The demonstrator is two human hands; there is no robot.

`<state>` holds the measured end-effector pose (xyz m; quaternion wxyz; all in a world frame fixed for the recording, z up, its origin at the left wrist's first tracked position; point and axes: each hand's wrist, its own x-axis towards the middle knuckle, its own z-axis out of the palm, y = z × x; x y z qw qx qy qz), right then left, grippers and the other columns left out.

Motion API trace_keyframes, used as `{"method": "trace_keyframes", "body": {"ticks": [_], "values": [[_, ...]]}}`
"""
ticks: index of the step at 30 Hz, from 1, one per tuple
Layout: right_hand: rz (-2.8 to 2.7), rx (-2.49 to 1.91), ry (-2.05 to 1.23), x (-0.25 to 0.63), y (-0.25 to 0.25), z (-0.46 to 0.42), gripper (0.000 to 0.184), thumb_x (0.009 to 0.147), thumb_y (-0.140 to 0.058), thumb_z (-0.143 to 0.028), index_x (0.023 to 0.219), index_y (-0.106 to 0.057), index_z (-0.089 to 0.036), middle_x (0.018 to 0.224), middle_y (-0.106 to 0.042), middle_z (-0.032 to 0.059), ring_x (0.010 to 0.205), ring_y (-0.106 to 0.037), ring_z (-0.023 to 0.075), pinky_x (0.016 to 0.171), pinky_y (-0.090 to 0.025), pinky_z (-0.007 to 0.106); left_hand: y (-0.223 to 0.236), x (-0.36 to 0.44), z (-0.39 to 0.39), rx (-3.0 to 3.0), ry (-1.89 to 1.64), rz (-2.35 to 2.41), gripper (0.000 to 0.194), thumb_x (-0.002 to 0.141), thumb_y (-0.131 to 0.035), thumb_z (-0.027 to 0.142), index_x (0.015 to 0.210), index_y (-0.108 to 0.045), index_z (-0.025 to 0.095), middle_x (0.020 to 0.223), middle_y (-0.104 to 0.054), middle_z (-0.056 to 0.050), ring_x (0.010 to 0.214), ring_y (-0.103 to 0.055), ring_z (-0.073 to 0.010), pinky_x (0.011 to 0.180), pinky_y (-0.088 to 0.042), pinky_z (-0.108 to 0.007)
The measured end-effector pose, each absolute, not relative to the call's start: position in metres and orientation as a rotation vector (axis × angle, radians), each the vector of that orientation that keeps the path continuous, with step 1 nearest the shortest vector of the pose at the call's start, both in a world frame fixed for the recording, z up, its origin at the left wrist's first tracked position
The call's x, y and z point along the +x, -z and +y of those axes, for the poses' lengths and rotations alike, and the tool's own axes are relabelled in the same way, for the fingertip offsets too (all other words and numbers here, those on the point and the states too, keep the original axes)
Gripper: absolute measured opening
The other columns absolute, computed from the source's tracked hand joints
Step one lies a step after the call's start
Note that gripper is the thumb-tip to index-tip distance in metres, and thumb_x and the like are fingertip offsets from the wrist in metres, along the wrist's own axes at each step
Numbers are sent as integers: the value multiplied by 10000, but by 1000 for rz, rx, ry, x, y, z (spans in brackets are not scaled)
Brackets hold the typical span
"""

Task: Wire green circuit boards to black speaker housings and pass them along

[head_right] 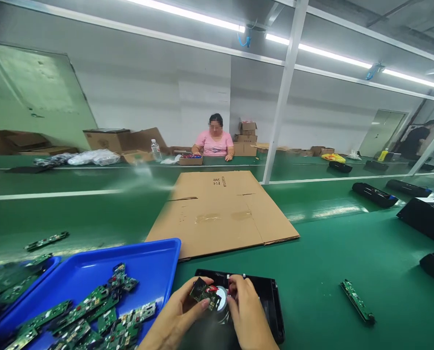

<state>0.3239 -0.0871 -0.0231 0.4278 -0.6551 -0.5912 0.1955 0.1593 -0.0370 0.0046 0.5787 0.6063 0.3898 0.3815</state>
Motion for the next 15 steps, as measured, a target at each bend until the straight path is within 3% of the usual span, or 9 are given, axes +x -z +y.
{"method": "trace_keyframes", "body": {"ticks": [5, 11, 15], "values": [[-1390, -1599, -514, 332, 12, -91, 177, 870, -471, -294, 904, -628, -219, 865, -646, 32, 820, -635, 171, 746, -504, 267, -3, 164, -45, 1441, -909, 1006, 325, 679, -621, 343, 982, -604, 228, 801, -721, 11, 750, -664, -183, 702, -492, -242], [-1648, -1690, -414, 328, 8, -96, 207, 876, -473, -250, 760, -640, -213, 765, -603, 26, 757, -570, 175, 692, -460, 284, -1, 167, -54, 1597, -932, 1116, 258, 767, -561, 377, 981, -610, 242, 693, -706, 38, 567, -605, -159, 579, -451, -228], [-1751, -1742, -425, 324, 6, -97, 131, 839, -526, -166, 752, -618, -199, 785, -600, 15, 776, -550, 165, 694, -447, 272, 7, 169, -56, 1640, -955, 1129, 285, 793, -519, 370, 1038, -608, 257, 701, -713, 35, 573, -625, -166, 592, -458, -235]]}}
